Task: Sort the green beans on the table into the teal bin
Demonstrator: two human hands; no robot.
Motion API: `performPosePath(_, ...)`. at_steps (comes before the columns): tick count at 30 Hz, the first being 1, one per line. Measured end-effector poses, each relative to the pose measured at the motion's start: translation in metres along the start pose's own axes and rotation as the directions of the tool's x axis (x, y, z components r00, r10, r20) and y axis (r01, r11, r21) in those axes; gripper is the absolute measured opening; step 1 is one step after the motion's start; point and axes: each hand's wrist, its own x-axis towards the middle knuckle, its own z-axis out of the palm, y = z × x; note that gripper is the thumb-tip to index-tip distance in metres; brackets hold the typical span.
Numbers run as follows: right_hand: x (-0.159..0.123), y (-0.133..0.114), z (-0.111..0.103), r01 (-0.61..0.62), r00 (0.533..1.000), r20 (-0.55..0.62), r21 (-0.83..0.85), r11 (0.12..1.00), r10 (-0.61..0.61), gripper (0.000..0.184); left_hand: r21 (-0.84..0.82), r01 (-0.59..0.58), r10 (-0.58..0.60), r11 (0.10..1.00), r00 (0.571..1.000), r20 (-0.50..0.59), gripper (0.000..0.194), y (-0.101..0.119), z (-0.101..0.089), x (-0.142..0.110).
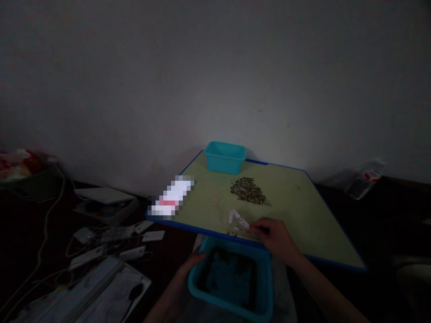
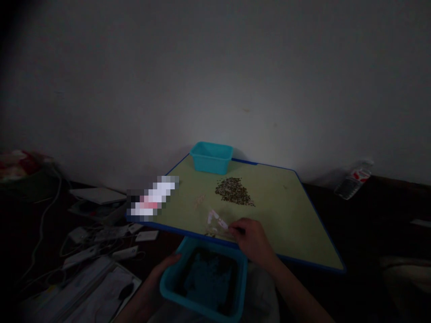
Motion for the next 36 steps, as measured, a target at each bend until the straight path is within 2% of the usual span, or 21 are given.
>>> performPosePath(3,-0.002,-0.005,0.000,0.008,1.000,0.024,0.013,1.000,-0.008,0.020,0.017,0.007,-0.007,1.000,1.000,-0.013,0.042,0.001,-0.001,-0.001)
performPosePath(10,-0.007,-0.003,-0.003,-0.011,0.999,0.053,0.059,0.998,0.008,0.020,-0.048,0.026,-0.027,0.999,0.999,-0.024,0.061,-0.002,0.003,-0.001)
performPosePath(14,-0.006,0.005,-0.012,-0.026,1.000,0.016,0.082,0.996,0.024,0.020,-0.050,0.044,-0.046,0.998,0.998,-0.043,0.065,-0.002,0.008,-0.003)
performPosePath(18,0.006,0.034,-0.036,-0.059,0.989,-0.134,0.075,0.995,0.069,0.022,-0.079,-0.009,0.007,0.997,1.000,-0.030,0.066,-0.003,0.013,-0.006)
performPosePath(22,0.032,0.076,-0.068,-0.138,0.924,-0.351,0.060,0.989,0.150,0.025,-0.107,0.017,-0.022,0.994,0.999,-0.042,0.067,-0.004,0.017,-0.006)
performPosePath(24,0.047,0.090,-0.078,-0.185,0.906,-0.380,0.042,0.982,0.187,0.025,-0.115,0.009,-0.015,0.993,0.998,-0.053,0.067,-0.005,0.019,-0.006)
performPosePath(25,0.054,0.094,-0.080,-0.188,0.911,-0.369,0.030,0.982,0.186,0.025,-0.113,0.010,-0.017,0.994,0.998,-0.056,0.066,-0.005,0.020,-0.006)
performPosePath(29,0.071,0.094,-0.067,-0.153,0.939,-0.313,-0.011,0.988,0.142,0.022,-0.081,0.024,-0.030,0.996,0.997,-0.073,0.064,-0.006,0.023,-0.008)
performPosePath(32,0.075,0.087,-0.050,-0.086,0.945,-0.321,-0.049,0.995,0.066,0.023,-0.041,0.021,-0.025,0.999,0.996,-0.091,0.063,-0.008,0.022,-0.008)
performPosePath(36,0.079,0.075,-0.038,-0.035,0.964,-0.266,-0.122,0.992,0.001,0.022,-0.010,0.031,-0.032,0.999,0.995,-0.094,0.061,-0.009,0.020,-0.005)
